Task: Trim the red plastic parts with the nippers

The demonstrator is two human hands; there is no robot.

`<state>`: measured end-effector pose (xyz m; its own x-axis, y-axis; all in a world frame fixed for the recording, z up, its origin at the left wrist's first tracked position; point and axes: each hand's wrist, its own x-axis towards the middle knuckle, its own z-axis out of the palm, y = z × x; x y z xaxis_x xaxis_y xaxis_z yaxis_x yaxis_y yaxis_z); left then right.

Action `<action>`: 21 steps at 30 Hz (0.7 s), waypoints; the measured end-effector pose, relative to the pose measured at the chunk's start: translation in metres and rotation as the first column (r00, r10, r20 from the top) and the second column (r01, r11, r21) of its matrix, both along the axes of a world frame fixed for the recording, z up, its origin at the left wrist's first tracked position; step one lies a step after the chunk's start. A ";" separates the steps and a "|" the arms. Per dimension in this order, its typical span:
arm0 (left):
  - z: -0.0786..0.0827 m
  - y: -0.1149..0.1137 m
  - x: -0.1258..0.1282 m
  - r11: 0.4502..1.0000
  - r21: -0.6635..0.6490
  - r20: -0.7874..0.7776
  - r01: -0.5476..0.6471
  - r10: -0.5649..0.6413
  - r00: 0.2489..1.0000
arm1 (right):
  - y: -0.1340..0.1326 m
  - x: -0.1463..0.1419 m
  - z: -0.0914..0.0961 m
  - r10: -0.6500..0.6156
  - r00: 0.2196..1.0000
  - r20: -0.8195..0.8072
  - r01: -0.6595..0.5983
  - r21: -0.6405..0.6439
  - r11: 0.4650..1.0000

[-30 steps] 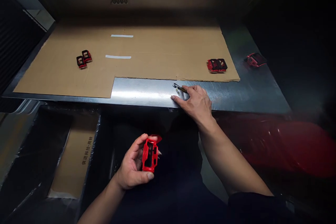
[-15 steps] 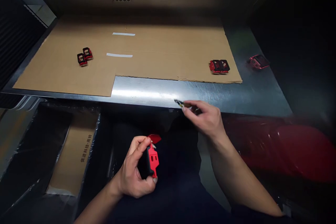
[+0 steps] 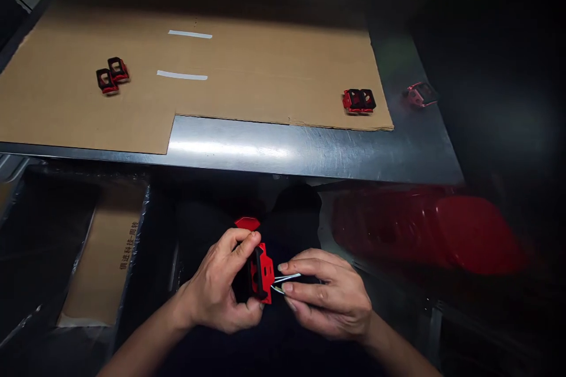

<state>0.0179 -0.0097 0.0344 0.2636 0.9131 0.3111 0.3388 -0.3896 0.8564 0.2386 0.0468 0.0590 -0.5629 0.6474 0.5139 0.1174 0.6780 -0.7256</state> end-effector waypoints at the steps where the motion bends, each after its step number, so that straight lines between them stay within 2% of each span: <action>1: 0.000 -0.001 0.000 1.000 -0.003 0.002 -0.003 0.003 1.000 | 0.001 0.000 0.001 0.003 1.000 0.018 -0.003 0.011 1.000; 7: -0.002 -0.007 -0.003 0.999 -0.033 0.001 -0.031 0.031 1.000 | 0.002 -0.003 0.000 0.086 0.995 0.058 -0.089 0.044 0.995; 14: -0.002 -0.006 -0.002 0.999 -0.023 0.006 -0.044 0.044 0.999 | 0.002 -0.002 0.001 0.076 0.991 0.110 -0.085 0.079 0.993; 21: -0.007 -0.004 -0.004 0.999 -0.043 -0.033 -0.008 0.007 0.999 | 0.005 0.001 0.007 0.129 0.975 0.184 -0.144 0.073 0.987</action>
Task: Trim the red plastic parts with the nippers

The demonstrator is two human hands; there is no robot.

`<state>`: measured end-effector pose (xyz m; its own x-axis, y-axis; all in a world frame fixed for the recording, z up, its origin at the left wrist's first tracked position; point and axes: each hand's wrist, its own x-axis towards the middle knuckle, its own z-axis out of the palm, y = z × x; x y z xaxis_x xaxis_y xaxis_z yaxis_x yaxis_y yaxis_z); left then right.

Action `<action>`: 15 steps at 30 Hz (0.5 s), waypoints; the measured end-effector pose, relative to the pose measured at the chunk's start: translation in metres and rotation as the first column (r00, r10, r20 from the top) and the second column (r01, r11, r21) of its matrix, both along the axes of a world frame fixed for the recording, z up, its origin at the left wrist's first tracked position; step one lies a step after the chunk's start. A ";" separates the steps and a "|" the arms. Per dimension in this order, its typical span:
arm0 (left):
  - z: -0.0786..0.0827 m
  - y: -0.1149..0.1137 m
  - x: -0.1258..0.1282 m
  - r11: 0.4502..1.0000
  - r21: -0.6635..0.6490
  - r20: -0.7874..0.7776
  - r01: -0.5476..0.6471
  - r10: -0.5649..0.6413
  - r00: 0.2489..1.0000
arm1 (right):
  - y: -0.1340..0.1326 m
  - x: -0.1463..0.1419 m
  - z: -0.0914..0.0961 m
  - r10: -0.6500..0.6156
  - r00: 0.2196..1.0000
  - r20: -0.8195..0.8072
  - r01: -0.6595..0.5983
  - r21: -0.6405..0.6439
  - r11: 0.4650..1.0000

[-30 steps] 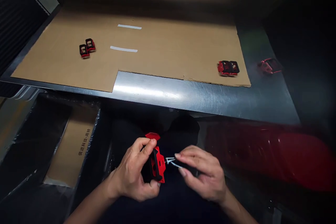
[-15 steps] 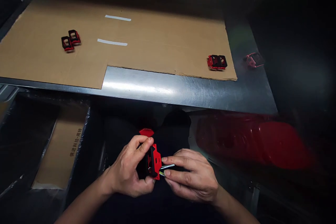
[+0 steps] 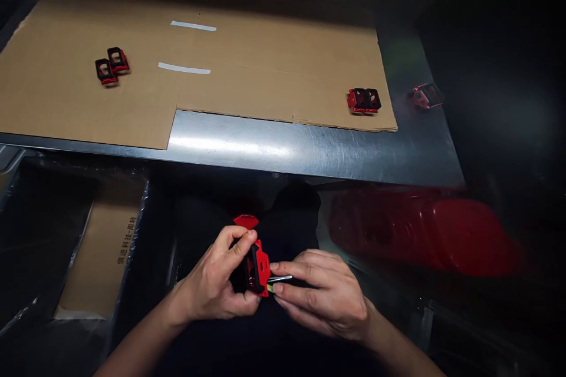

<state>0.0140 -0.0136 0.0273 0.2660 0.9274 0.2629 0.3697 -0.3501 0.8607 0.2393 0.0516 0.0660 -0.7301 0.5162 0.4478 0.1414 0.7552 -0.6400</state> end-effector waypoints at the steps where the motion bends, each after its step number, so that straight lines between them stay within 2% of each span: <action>1: -0.001 0.000 -0.001 1.000 -0.001 -0.005 0.006 -0.006 1.000 | 0.000 0.000 0.001 0.006 1.000 0.011 -0.006 0.001 1.000; 12: -0.001 -0.006 -0.001 0.996 -0.084 -0.038 -0.032 0.029 0.999 | -0.002 0.000 0.004 0.082 0.996 0.035 -0.083 0.005 0.997; 15: -0.001 -0.006 0.000 0.996 -0.053 -0.037 -0.072 0.070 0.997 | -0.005 -0.002 0.002 0.040 0.999 0.029 -0.040 0.017 0.999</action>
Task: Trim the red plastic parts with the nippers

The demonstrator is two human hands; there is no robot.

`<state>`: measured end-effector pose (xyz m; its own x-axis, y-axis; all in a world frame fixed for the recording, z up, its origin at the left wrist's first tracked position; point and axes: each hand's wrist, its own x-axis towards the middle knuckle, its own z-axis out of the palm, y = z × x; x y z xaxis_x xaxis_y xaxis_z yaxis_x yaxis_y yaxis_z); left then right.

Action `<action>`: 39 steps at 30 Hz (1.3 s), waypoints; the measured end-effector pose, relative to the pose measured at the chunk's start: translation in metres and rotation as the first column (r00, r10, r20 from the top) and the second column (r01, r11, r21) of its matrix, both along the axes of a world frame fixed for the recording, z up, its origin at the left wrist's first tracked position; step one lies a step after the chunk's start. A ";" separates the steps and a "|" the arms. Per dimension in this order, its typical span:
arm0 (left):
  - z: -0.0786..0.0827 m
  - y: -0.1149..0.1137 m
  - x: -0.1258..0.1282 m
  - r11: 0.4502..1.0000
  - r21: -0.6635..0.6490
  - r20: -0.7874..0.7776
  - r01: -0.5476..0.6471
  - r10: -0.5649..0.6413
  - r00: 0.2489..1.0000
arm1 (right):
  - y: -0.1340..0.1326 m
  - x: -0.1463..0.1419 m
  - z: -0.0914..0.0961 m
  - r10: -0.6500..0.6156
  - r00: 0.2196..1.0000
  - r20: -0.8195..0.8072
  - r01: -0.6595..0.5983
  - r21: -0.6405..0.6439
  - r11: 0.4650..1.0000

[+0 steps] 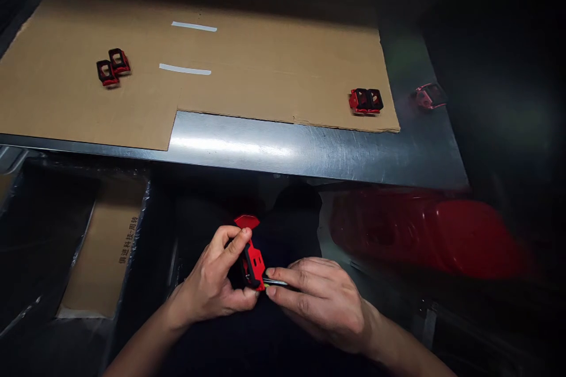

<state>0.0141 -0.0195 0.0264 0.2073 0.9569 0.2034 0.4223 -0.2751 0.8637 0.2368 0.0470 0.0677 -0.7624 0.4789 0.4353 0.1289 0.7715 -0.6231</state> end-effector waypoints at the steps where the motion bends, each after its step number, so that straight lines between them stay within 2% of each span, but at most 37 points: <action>1: -0.001 0.000 0.000 1.000 0.004 0.010 -0.013 0.013 1.000 | 0.000 -0.001 -0.001 -0.033 0.999 -0.004 0.033 -0.001 0.999; 4: -0.007 -0.003 -0.001 0.996 -0.029 0.085 -0.090 0.092 0.992 | 0.012 -0.008 -0.010 -0.155 0.987 -0.042 0.152 -0.053 0.987; 6: -0.012 -0.006 -0.003 0.985 -0.039 0.190 -0.170 0.174 0.966 | 0.033 -0.014 -0.021 -0.294 0.954 -0.063 0.287 -0.090 0.954; 8: -0.015 -0.008 -0.004 0.971 -0.025 0.316 -0.239 0.235 0.919 | 0.064 -0.022 -0.037 -0.489 0.872 -0.040 0.485 -0.076 0.871; 10: -0.016 -0.009 -0.005 0.960 0.001 0.424 -0.280 0.253 0.870 | 0.101 -0.031 -0.053 -0.631 0.776 0.007 0.631 -0.003 0.776; 11: -0.016 -0.010 -0.005 0.957 0.009 0.456 -0.289 0.253 0.853 | 0.119 -0.035 -0.059 -0.672 0.739 0.043 0.672 0.033 0.740; 13: -0.014 -0.011 -0.004 0.955 0.017 0.484 -0.296 0.251 0.838 | 0.144 -0.042 -0.066 -0.704 0.705 0.086 0.699 0.082 0.711; 14: -0.014 -0.012 -0.004 0.953 0.020 0.483 -0.303 0.256 0.837 | 0.149 -0.046 -0.065 -0.713 0.696 0.085 0.707 0.093 0.701; 16: -0.015 -0.014 -0.004 0.944 0.038 0.456 -0.327 0.275 0.846 | 0.143 -0.050 -0.056 -0.723 0.690 0.031 0.721 0.068 0.690; 18: -0.019 -0.015 -0.005 0.933 0.078 0.403 -0.350 0.292 0.868 | 0.117 -0.052 -0.039 -0.681 0.732 -0.022 0.679 -0.056 0.732; 19: -0.021 -0.014 -0.006 0.929 0.108 0.366 -0.355 0.295 0.883 | 0.100 -0.052 -0.030 -0.603 0.797 -0.022 0.591 -0.178 0.787; 20: -0.023 -0.014 -0.007 0.925 0.143 0.323 -0.351 0.291 0.900 | 0.082 -0.052 -0.022 -0.452 0.892 0.006 0.426 -0.347 0.836; 21: -0.024 -0.012 -0.008 0.923 0.182 0.275 -0.340 0.285 0.918 | 0.066 -0.052 -0.014 -0.282 0.959 0.022 0.252 -0.520 0.816; 22: -0.025 -0.010 -0.008 0.921 0.220 0.225 -0.322 0.274 0.935 | 0.051 -0.051 -0.009 -0.164 0.986 0.024 0.141 -0.642 0.754; 24: -0.025 -0.005 -0.009 0.918 0.299 0.137 -0.260 0.228 0.964 | 0.032 -0.052 -0.003 -0.058 0.998 0.035 0.064 -0.762 0.644; 25: -0.024 -0.001 -0.010 0.918 0.331 0.102 -0.219 0.196 0.975 | 0.026 -0.052 -0.003 -0.062 0.997 0.050 0.078 -0.779 0.622; 28: -0.017 0.008 -0.010 0.909 0.398 0.031 -0.120 0.118 0.993 | 0.022 -0.051 -0.006 -0.100 0.991 0.093 0.135 -0.782 0.608; 31: -0.010 0.013 -0.011 0.890 0.448 -0.018 -0.085 0.104 0.994 | 0.024 -0.049 -0.009 -0.082 0.990 0.119 0.144 -0.797 0.587; 36: -0.007 0.011 -0.011 0.882 0.466 -0.049 -0.068 0.102 0.994 | 0.027 -0.047 -0.008 -0.026 0.995 0.098 0.093 -0.773 0.627; 39: -0.007 0.008 -0.011 0.884 0.462 -0.051 -0.067 0.102 0.993 | 0.030 -0.046 -0.006 0.035 0.996 0.088 0.047 -0.783 0.620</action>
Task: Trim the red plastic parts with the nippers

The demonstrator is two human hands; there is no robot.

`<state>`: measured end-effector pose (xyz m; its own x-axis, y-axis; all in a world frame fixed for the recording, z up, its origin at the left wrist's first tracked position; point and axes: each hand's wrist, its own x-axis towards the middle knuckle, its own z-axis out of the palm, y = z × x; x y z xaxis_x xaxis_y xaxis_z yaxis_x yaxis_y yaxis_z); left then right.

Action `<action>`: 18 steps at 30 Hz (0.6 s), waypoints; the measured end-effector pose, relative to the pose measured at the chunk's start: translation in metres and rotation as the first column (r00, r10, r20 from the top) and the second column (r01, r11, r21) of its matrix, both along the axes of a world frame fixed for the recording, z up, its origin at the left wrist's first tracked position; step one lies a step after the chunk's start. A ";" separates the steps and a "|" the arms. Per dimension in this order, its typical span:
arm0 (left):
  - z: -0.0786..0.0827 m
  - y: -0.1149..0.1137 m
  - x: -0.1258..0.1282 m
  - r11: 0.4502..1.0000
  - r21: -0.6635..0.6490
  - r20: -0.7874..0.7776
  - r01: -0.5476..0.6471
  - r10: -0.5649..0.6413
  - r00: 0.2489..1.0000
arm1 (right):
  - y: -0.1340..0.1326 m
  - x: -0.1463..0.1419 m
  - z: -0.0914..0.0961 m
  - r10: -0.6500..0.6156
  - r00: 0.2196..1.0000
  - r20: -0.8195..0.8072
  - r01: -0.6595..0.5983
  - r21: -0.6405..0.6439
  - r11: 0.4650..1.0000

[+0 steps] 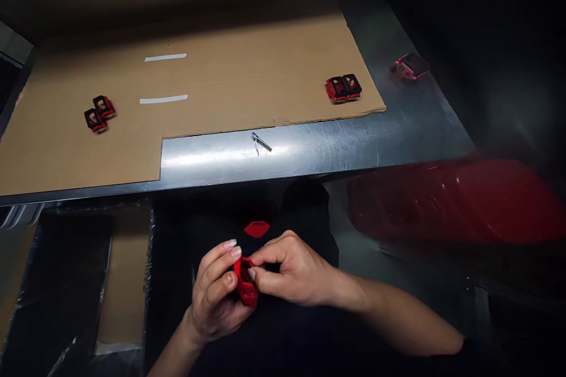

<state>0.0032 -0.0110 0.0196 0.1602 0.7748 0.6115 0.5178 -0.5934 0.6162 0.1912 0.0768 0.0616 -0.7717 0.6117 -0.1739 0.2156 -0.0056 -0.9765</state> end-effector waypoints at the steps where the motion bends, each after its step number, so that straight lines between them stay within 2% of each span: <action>1: 0.000 0.000 0.000 1.000 -0.004 0.001 0.001 -0.001 1.000 | 0.001 0.001 0.001 0.019 1.000 0.003 -0.019 -0.007 1.000; 11: 0.002 -0.002 -0.001 1.000 0.009 -0.021 -0.001 0.001 1.000 | 0.012 0.008 0.010 0.139 0.990 0.021 -0.137 -0.092 0.986; 18: 0.005 -0.005 -0.004 0.998 0.048 -0.092 0.029 -0.025 0.995 | 0.006 -0.002 0.014 0.044 0.992 0.118 -0.031 -0.106 0.994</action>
<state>-0.0008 -0.0160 0.0248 0.2372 0.7390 0.6305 0.5540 -0.6361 0.5371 0.1897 0.0824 0.0758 -0.7637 0.5563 -0.3276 0.3329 -0.0954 -0.9381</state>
